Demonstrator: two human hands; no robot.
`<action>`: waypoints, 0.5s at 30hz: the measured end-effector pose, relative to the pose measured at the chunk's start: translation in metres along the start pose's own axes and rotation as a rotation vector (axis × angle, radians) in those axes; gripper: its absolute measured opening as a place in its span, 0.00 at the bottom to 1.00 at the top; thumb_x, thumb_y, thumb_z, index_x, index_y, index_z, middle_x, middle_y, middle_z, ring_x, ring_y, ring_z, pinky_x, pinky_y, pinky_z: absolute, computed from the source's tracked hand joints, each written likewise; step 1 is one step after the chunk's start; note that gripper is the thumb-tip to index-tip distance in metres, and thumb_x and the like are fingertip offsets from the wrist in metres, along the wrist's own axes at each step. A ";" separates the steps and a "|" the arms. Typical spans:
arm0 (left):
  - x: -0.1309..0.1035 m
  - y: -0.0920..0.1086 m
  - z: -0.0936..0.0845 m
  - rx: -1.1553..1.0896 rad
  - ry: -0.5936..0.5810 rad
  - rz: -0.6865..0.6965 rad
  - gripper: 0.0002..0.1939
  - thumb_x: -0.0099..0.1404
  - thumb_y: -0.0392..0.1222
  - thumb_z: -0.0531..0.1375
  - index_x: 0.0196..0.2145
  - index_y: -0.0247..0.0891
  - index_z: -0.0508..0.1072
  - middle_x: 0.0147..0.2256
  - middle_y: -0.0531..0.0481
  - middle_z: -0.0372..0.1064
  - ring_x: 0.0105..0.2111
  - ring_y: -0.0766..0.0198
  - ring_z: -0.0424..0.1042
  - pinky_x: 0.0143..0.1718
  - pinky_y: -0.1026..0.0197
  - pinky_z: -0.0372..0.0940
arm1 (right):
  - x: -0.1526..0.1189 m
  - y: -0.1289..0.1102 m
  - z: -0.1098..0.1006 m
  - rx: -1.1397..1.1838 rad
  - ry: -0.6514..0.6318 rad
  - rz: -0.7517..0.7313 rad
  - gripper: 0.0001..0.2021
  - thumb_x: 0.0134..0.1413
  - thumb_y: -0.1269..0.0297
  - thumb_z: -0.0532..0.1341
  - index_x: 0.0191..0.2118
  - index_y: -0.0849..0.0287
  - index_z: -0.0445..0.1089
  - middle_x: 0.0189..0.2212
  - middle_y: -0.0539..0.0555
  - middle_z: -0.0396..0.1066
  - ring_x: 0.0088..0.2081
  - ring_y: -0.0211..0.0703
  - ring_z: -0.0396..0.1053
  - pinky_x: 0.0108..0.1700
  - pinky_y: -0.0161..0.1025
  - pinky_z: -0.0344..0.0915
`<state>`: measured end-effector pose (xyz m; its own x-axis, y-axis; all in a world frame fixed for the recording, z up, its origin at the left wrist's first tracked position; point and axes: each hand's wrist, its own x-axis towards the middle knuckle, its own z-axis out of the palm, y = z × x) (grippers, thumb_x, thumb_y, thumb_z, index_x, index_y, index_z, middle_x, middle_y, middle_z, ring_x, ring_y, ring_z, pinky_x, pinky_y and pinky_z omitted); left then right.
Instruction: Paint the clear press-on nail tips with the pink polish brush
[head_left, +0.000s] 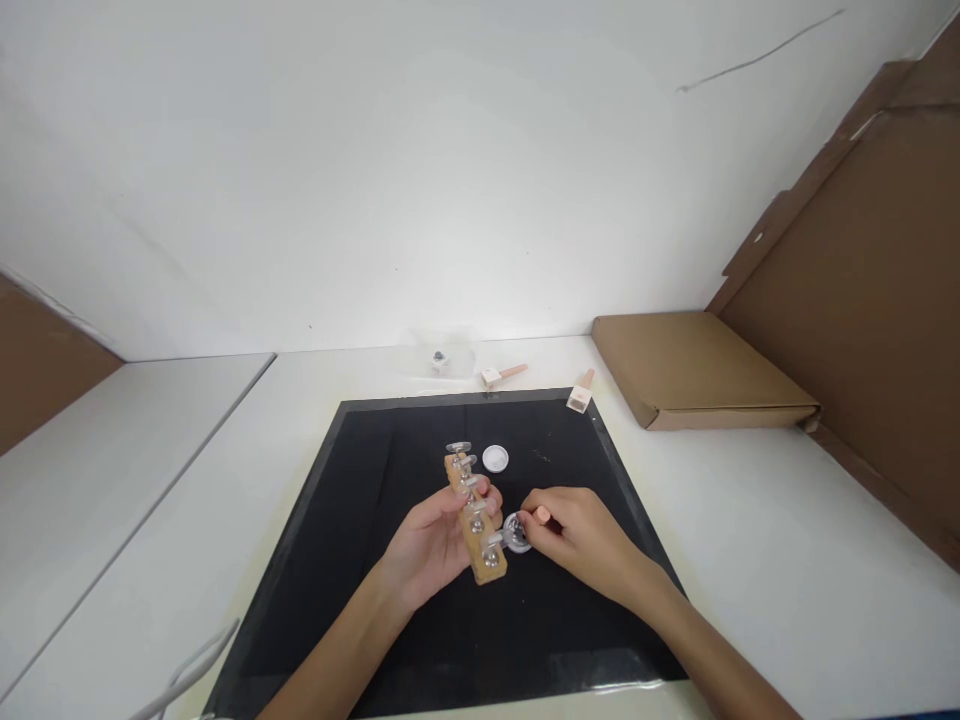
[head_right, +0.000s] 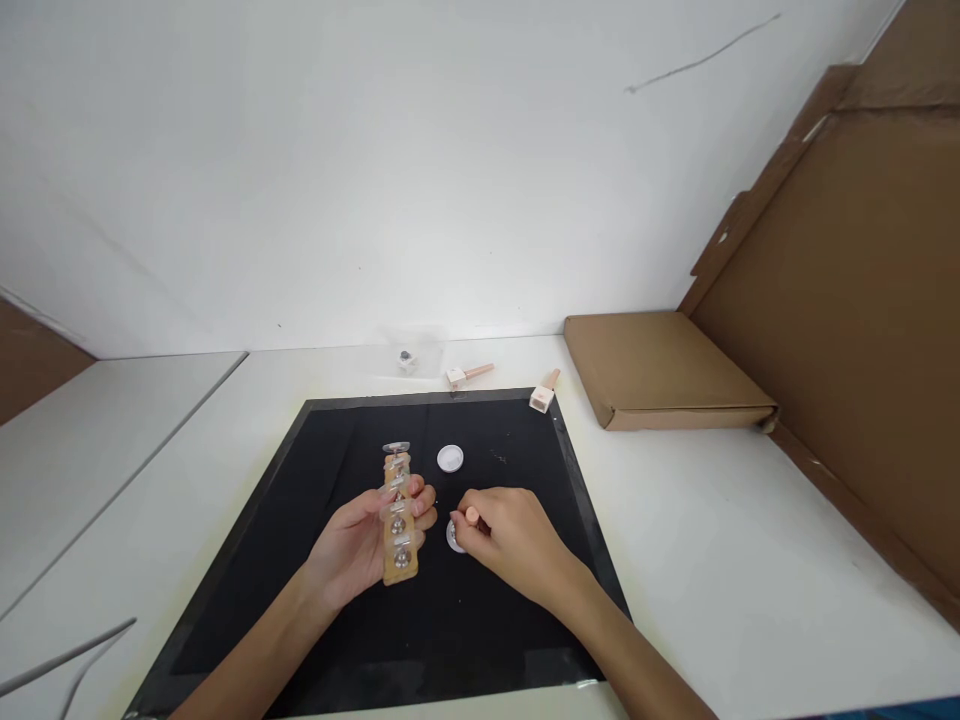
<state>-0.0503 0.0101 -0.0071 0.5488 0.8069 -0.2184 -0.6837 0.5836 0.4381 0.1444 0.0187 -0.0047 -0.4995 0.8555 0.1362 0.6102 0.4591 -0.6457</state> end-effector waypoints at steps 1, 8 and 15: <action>0.000 0.000 0.000 0.000 0.001 0.000 0.05 0.56 0.34 0.61 0.32 0.31 0.72 0.29 0.49 0.64 0.27 0.67 0.65 0.28 0.66 0.61 | 0.000 0.000 0.000 -0.001 0.000 0.001 0.13 0.57 0.69 0.54 0.22 0.58 0.62 0.18 0.46 0.62 0.21 0.35 0.59 0.26 0.31 0.50; 0.000 0.000 0.000 0.009 0.011 0.002 0.05 0.56 0.35 0.62 0.32 0.32 0.71 0.29 0.50 0.63 0.27 0.68 0.65 0.28 0.66 0.61 | -0.001 0.000 0.000 -0.011 0.010 -0.008 0.12 0.56 0.70 0.55 0.22 0.58 0.63 0.18 0.46 0.62 0.21 0.35 0.60 0.26 0.31 0.50; 0.000 0.000 -0.002 0.022 0.001 -0.005 0.06 0.56 0.36 0.61 0.33 0.32 0.70 0.29 0.50 0.61 0.27 0.68 0.65 0.28 0.67 0.60 | 0.001 -0.001 0.000 0.000 0.038 -0.018 0.12 0.56 0.70 0.55 0.21 0.58 0.63 0.17 0.46 0.61 0.20 0.35 0.59 0.25 0.32 0.51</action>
<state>-0.0510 0.0108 -0.0085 0.5516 0.8041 -0.2215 -0.6701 0.5854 0.4564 0.1439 0.0193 -0.0038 -0.4865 0.8558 0.1761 0.6014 0.4742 -0.6430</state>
